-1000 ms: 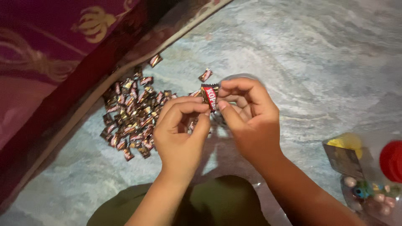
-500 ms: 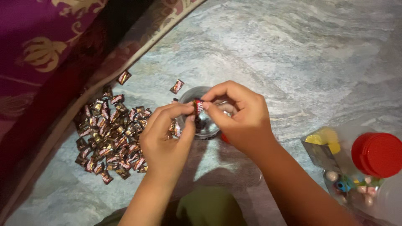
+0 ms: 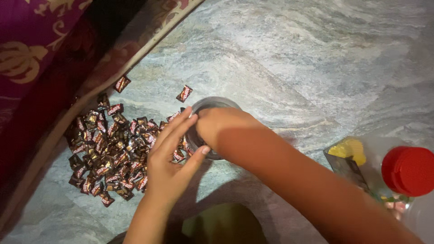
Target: The person sits on the floor and sorts candies into clear plastic jars. They first place yellow circular candies into one jar, then transfer wrapped chocolate candies into another jar. The person closes the jars with red lids after filling them.
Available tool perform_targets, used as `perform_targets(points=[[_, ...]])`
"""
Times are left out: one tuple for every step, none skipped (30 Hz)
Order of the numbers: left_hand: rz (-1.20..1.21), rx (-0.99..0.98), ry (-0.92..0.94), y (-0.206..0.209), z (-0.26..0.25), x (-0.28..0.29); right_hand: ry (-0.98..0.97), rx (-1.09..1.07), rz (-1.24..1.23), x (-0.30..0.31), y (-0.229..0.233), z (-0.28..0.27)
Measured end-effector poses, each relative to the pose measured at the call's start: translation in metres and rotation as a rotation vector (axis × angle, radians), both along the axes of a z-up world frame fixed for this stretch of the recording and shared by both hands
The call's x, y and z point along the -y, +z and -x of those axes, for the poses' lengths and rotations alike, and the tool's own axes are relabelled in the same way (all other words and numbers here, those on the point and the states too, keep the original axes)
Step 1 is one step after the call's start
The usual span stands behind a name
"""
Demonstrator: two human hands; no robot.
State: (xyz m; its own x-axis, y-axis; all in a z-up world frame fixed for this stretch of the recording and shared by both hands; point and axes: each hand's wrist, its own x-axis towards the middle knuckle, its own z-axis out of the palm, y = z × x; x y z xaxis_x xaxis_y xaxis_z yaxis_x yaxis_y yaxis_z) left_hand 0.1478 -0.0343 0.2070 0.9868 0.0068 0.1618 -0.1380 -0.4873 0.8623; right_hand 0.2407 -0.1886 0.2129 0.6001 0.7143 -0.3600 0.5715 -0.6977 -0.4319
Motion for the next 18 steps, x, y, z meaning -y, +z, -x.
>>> perform_targets(points=[[0.006, -0.001, -0.004, -0.002, 0.001, -0.001, 0.029, -0.049, 0.076, -0.006, -0.004, -0.003], [0.01, -0.002, -0.008, -0.003, 0.001, -0.002, 0.057, -0.06, 0.116, -0.011, -0.008, -0.005], [0.013, 0.002, -0.009, -0.004, 0.001, -0.003, 0.085, -0.08, 0.157, -0.017, -0.011, -0.006], [0.015, 0.006, -0.012, -0.004, 0.002, -0.004, 0.109, -0.095, 0.185, -0.021, -0.014, -0.007], [0.017, 0.009, -0.014, -0.004, 0.003, -0.006, 0.122, -0.105, 0.199, -0.025, -0.017, -0.008], [0.025, -0.014, -0.015, -0.004, 0.004, -0.007, 0.133, -0.113, 0.22, -0.027, -0.019, -0.008], [0.034, -0.038, -0.017, -0.004, 0.005, -0.008, 0.141, -0.124, 0.233, -0.029, -0.021, -0.008], [0.043, -0.058, -0.019, -0.003, 0.005, -0.007, 0.146, -0.126, 0.24, -0.03, -0.022, -0.008], [0.049, -0.056, -0.029, -0.003, 0.004, -0.007, 0.147, -0.129, 0.248, -0.03, -0.022, -0.01], [0.053, -0.054, -0.038, -0.003, 0.003, -0.008, 0.15, -0.132, 0.258, -0.03, -0.021, -0.01], [0.058, -0.052, -0.048, -0.003, 0.002, -0.009, 0.148, -0.135, 0.26, -0.03, -0.021, -0.011], [0.061, -0.051, -0.043, -0.003, 0.003, -0.009, 0.148, -0.14, 0.261, -0.03, -0.02, -0.011], [0.064, -0.051, -0.039, -0.004, 0.003, -0.008, 0.147, -0.142, 0.257, -0.03, -0.019, -0.012], [0.066, -0.05, -0.033, -0.004, 0.003, -0.008, 0.144, -0.147, 0.254, -0.031, -0.017, -0.011], [0.064, -0.054, -0.03, -0.004, 0.004, -0.008, 0.136, -0.149, 0.25, -0.031, -0.015, -0.012], [0.065, -0.058, -0.029, -0.004, 0.004, -0.008, 0.128, -0.153, 0.246, -0.029, -0.012, -0.012], [0.066, -0.062, -0.027, -0.004, 0.004, -0.008, 0.121, -0.155, 0.243, -0.028, -0.009, -0.014], [0.07, -0.063, -0.029, -0.004, 0.003, -0.007, 0.111, -0.155, 0.243, -0.026, -0.005, -0.014]])
